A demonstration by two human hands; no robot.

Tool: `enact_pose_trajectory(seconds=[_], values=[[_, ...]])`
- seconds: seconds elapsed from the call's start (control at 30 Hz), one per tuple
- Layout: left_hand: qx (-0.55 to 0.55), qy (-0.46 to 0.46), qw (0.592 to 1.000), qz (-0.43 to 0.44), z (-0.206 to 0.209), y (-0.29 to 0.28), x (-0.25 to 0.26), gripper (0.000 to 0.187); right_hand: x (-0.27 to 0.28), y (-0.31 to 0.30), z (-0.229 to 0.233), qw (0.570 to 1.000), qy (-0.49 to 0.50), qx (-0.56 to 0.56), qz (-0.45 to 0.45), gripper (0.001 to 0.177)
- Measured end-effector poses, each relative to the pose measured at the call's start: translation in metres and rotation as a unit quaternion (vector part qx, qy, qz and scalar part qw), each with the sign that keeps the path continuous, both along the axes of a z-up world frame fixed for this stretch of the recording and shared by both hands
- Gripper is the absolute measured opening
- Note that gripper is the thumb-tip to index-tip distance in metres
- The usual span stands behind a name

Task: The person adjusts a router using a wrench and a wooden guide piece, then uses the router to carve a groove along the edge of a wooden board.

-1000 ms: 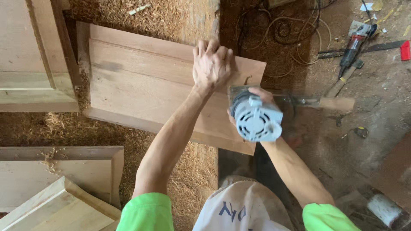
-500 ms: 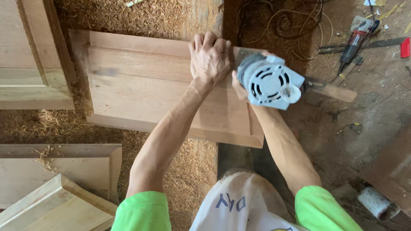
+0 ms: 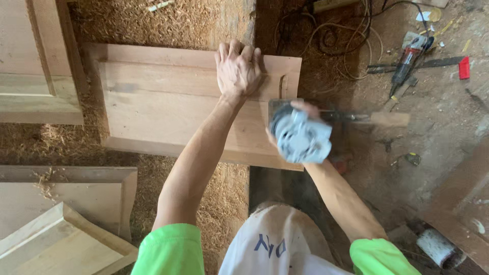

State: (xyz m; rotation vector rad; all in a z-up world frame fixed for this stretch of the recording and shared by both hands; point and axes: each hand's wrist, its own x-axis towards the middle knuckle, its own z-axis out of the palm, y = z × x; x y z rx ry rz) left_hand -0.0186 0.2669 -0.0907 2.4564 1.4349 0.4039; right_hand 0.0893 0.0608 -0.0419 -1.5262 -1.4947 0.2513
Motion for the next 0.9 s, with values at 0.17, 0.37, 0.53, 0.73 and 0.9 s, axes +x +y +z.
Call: enact_pose_trajectory(seconds=[0.17, 0.37, 0.53, 0.73, 0.9], values=[[-0.015, -0.005, 1.0, -0.018, -0.007, -0.002, -0.004, 0.036, 0.002, -0.011, -0.003, 0.999, 0.0, -0.025, 0.038, 0.033], [0.003, -0.017, 0.998, -0.056, -0.007, 0.002, -0.008, 0.034, 0.006, 0.039, -0.043, 0.997, -0.056, -0.044, -0.013, 0.038], [0.067, -0.01, 0.996, -0.049, -0.007, 0.004, -0.007, 0.026, 0.013, 0.06, -0.073, 0.99, -0.125, -0.058, -0.026, 0.042], [0.027, -0.027, 0.999, -0.036, -0.015, 0.005, -0.007, 0.028, 0.032, 0.092, -0.094, 0.98, -0.178, -0.016, -0.084, 0.047], [0.052, -0.083, 0.995, -0.03, -0.025, -0.019, -0.022, 0.027, 0.037, 0.052, -0.084, 0.975, 0.121, 0.085, -0.164, 0.094]])
